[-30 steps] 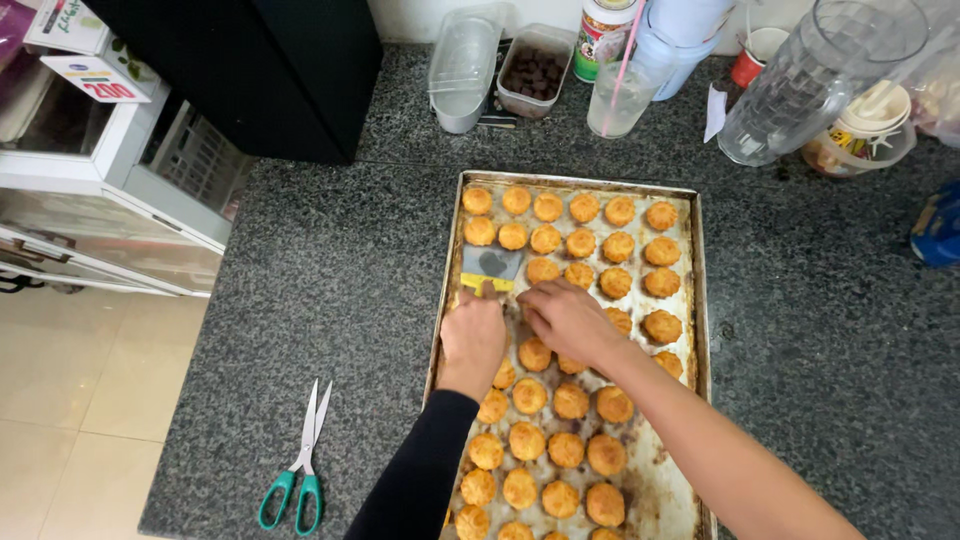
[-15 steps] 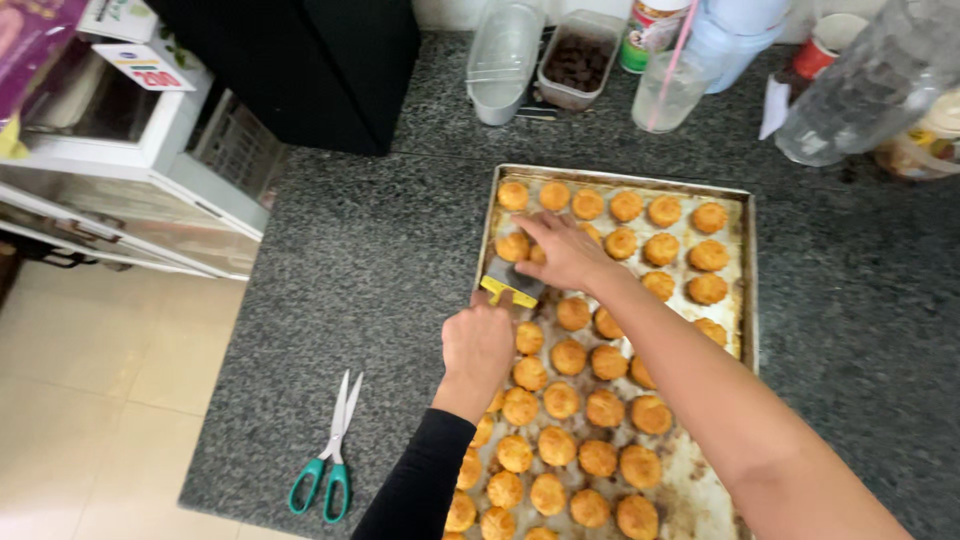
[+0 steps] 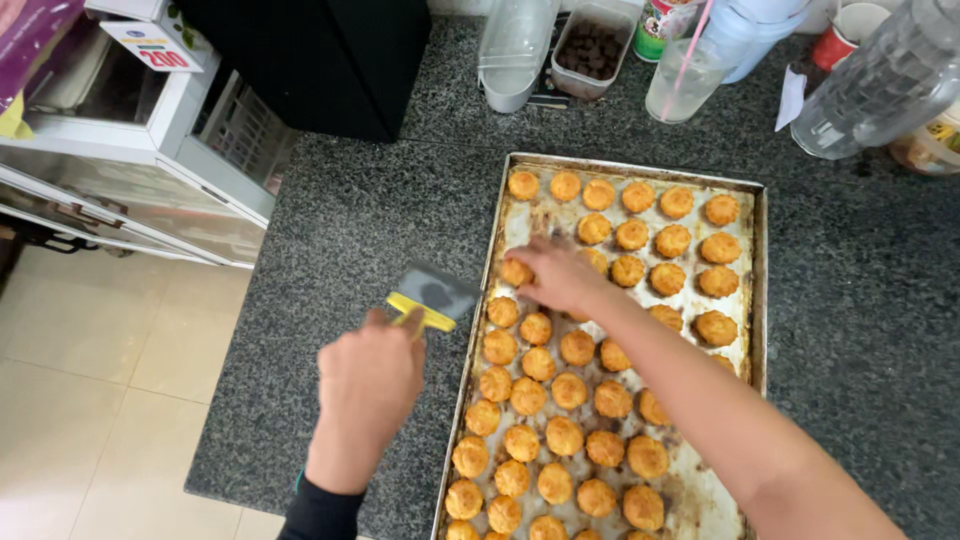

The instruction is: The person removes a tray of small pastries from a rack, places it on a counter, and then uses a small scraper to loosen each pastry from the tray by hand.

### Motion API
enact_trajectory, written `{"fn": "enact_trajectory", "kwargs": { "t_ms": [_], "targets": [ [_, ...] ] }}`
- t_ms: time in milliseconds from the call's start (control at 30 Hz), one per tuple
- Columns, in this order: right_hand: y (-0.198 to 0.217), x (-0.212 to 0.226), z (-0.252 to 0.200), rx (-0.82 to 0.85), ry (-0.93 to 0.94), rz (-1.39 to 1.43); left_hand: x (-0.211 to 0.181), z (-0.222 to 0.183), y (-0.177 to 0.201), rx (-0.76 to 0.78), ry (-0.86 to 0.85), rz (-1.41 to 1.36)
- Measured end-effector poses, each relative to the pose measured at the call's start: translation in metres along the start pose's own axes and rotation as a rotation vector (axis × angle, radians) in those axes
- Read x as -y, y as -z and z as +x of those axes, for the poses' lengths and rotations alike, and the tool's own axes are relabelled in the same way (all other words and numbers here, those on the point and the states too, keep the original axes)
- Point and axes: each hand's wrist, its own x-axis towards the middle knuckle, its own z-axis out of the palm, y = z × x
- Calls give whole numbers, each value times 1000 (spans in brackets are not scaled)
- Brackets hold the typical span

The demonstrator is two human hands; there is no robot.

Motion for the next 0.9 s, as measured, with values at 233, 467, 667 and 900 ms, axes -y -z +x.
{"fn": "enact_trajectory", "kwargs": {
  "t_ms": [233, 467, 667, 900],
  "targets": [
    [4, 11, -38, -427, 101, -72, -33, 35, -13, -200, 52, -208],
    [1, -9, -68, -398, -64, -250, -94, 104, -90, -130, -31, -210],
    [-6, -22, -81, -329, -55, -163, -109, 123, -138, -48, -31, -86],
    [0, -27, -82, -314, -30, -80, -128, 152, -185, -108, -34, -49]
  ]
}}
